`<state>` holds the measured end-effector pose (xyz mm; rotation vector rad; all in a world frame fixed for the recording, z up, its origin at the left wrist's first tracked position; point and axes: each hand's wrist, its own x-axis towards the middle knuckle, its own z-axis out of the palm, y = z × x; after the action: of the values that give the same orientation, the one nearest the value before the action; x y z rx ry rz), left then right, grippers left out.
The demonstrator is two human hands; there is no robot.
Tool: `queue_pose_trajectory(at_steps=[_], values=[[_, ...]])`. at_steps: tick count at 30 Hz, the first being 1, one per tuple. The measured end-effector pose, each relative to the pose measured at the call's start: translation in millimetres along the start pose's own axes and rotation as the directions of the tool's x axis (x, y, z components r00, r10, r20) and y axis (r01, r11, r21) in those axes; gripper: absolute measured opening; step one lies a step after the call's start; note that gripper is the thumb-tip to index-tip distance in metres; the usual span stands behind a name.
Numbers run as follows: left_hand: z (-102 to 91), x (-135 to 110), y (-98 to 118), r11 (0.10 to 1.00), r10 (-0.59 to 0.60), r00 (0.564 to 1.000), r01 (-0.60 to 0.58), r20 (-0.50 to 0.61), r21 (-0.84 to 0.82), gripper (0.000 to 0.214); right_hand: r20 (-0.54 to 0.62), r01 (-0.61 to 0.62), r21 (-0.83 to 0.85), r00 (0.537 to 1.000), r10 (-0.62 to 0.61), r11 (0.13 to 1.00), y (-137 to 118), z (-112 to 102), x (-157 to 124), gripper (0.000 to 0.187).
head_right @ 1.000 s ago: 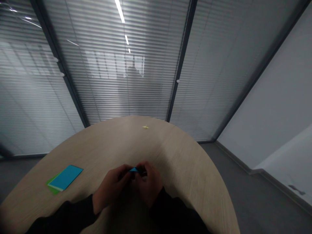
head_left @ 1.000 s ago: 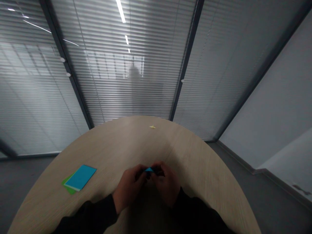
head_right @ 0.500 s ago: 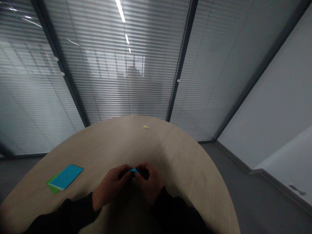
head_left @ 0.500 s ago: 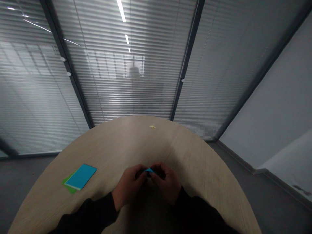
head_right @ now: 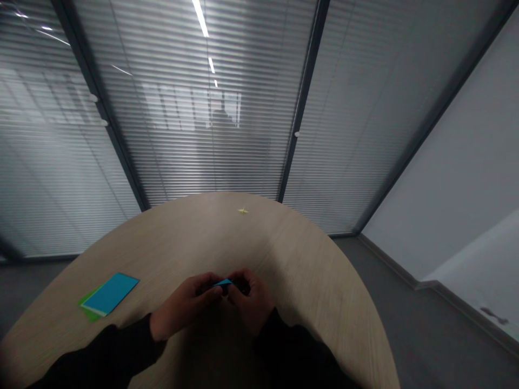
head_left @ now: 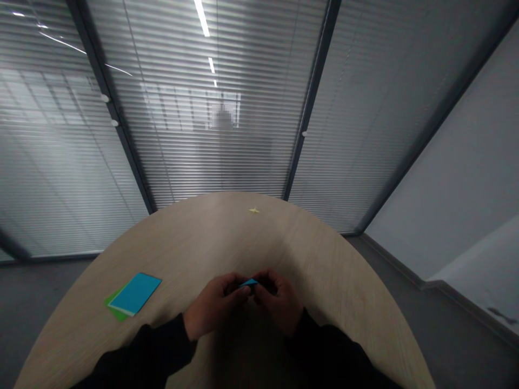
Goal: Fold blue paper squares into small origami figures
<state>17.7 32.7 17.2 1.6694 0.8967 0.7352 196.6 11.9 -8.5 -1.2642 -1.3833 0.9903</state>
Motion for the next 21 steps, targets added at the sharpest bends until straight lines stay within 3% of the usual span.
queue_pose_trajectory(at_steps=[7, 10, 13, 16, 21], values=[[-0.9, 4, -7, 0.993, -0.092, 0.995, 0.089, -0.037, -0.072, 0.041, 0.089, 0.052, 0.106, 0.994, -0.062, 0.993, 8, -1, 3, 0.028], [-1.6, 5, -10, 0.99, -0.119, 0.992, 0.115, -0.042, -0.08, 0.043, 0.078, 0.191, 0.045, 0.978, -0.194, 0.981, 10, -5, 4, 0.036], [-2.4, 5, -10, 0.992, -0.116, 0.992, 0.113, -0.042, -0.059, 0.042, 0.111, 0.372, -0.067, 0.925, -0.364, 0.926, 6, -10, 4, 0.037], [-2.4, 5, -9, 0.995, -0.093, 0.995, 0.09, -0.046, -0.052, 0.041, 0.156, 0.51, -0.124, 0.857, -0.49, 0.851, 2, -13, 4, 0.019], [-1.0, 5, -13, 0.988, -0.091, 0.994, 0.082, -0.067, -0.129, 0.04, 0.139, 0.562, -0.204, 0.827, -0.545, 0.801, 2, -13, 5, 0.01]])
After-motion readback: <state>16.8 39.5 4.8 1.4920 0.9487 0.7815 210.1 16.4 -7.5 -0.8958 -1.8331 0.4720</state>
